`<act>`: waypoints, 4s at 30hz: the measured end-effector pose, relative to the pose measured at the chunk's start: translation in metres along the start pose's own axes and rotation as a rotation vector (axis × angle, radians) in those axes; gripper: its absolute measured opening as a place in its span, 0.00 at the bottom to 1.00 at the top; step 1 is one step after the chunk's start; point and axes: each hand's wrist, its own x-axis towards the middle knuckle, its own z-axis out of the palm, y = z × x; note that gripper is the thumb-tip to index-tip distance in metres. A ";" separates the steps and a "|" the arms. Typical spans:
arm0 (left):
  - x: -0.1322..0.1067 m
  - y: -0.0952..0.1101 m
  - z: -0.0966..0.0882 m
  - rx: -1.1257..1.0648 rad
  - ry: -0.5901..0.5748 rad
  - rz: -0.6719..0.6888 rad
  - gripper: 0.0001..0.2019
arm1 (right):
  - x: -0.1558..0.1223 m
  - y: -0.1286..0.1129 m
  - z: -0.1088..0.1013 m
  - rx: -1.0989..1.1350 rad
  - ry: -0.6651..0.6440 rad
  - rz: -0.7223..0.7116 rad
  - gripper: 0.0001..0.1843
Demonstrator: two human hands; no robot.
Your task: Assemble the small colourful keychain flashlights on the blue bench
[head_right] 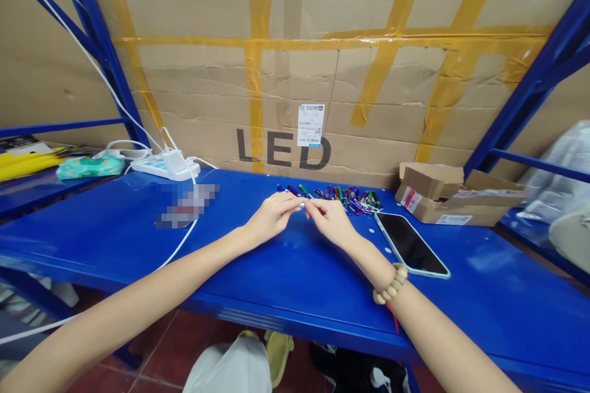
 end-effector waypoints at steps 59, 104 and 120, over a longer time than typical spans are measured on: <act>0.003 -0.003 0.004 -0.545 -0.147 -0.305 0.13 | 0.001 0.010 -0.027 -0.225 -0.010 -0.374 0.10; 0.010 -0.020 -0.002 -0.871 0.358 -0.691 0.13 | 0.004 0.021 -0.029 -0.316 -0.069 0.155 0.20; 0.014 0.007 -0.007 -0.800 0.229 -0.570 0.09 | 0.007 0.022 -0.001 -0.311 -0.184 -0.138 0.08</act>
